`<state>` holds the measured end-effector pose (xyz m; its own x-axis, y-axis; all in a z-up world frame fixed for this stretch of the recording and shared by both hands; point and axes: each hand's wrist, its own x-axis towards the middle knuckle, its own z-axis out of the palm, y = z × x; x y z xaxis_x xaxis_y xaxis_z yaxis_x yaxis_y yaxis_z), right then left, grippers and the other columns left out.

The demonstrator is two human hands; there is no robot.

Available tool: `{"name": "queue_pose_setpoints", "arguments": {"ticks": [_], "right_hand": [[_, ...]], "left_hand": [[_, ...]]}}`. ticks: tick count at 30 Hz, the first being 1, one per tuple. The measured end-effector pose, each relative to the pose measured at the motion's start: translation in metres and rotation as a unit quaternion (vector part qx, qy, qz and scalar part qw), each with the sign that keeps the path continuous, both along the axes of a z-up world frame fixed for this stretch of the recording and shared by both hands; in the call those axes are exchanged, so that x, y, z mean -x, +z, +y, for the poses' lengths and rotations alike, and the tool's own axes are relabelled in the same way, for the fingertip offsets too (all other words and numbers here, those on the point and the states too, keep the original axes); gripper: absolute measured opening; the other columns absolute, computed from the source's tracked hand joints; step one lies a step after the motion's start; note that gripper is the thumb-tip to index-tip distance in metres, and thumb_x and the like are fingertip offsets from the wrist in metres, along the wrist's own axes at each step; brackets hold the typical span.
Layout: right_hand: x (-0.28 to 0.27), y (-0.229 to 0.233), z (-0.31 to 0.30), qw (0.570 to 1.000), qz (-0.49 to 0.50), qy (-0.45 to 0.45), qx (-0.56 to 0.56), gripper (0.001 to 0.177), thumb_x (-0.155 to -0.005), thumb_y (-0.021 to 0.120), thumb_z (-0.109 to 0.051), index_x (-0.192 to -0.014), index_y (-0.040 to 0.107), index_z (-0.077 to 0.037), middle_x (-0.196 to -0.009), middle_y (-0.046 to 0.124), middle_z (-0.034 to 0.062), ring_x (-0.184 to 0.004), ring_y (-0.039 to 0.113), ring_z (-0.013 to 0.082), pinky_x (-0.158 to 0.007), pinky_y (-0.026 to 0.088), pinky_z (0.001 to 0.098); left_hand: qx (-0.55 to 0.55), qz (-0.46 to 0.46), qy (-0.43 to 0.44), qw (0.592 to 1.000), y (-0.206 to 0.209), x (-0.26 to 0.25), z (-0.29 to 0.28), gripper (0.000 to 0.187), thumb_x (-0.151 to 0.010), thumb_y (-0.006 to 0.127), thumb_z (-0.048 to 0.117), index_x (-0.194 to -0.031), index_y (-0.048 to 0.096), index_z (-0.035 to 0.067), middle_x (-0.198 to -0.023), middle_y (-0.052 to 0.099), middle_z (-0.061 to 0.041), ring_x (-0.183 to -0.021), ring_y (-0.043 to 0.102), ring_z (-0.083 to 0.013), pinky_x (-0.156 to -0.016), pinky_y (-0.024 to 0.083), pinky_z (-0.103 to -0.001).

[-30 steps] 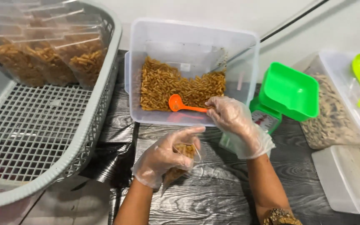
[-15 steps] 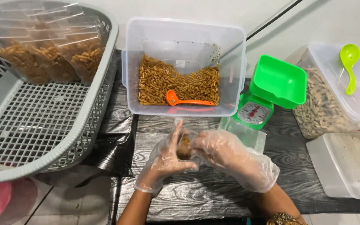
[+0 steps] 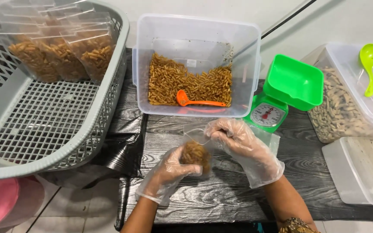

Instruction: Packaging small brown snacks into plastic bags using a spoon and placing them in a basket.

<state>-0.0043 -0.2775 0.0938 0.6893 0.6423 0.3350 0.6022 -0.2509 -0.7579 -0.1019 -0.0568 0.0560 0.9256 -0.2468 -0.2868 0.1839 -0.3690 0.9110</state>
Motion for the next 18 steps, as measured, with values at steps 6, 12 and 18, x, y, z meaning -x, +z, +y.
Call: {"name": "queue_pose_setpoints", "arguments": {"ticks": [6, 12, 18], "right_hand": [[0.033, 0.055, 0.013, 0.999, 0.040, 0.011, 0.024, 0.026, -0.087, 0.079, -0.033, -0.094, 0.077, -0.008, -0.088, 0.077, 0.0140, -0.082, 0.076, 0.0279, -0.078, 0.062, 0.0440], [0.030, 0.057, -0.006, 0.999, -0.015, -0.013, 0.048, 0.025, -0.094, 0.071, -0.030, -0.084, 0.073, -0.008, -0.075, 0.073, 0.0122, -0.069, 0.073, 0.0265, -0.068, 0.059, 0.0426], [0.047, 0.117, -0.049, 0.974, -0.133, -0.178, 0.042, 0.015, -0.090, 0.075, -0.023, -0.083, 0.077, -0.009, -0.078, 0.078, 0.0121, -0.071, 0.075, 0.0292, -0.076, 0.059, 0.0415]], "left_hand": [[-0.001, -0.003, 0.020, 1.000, -0.020, -0.007, -0.009, 0.063, -0.069, 0.090, 0.047, -0.124, 0.070, 0.024, -0.114, 0.076, -0.010, -0.113, 0.071, -0.0326, -0.098, 0.056, -0.045], [-0.012, -0.001, 0.009, 1.000, -0.004, -0.010, -0.018, 0.060, -0.070, 0.088, 0.050, -0.122, 0.072, 0.027, -0.111, 0.076, -0.009, -0.111, 0.072, -0.0310, -0.097, 0.057, -0.044], [0.088, 0.002, -0.012, 0.996, 0.000, -0.019, -0.016, 0.051, -0.077, 0.087, 0.041, -0.120, 0.075, 0.017, -0.111, 0.079, -0.013, -0.111, 0.072, -0.0266, -0.102, 0.054, -0.045]]}}
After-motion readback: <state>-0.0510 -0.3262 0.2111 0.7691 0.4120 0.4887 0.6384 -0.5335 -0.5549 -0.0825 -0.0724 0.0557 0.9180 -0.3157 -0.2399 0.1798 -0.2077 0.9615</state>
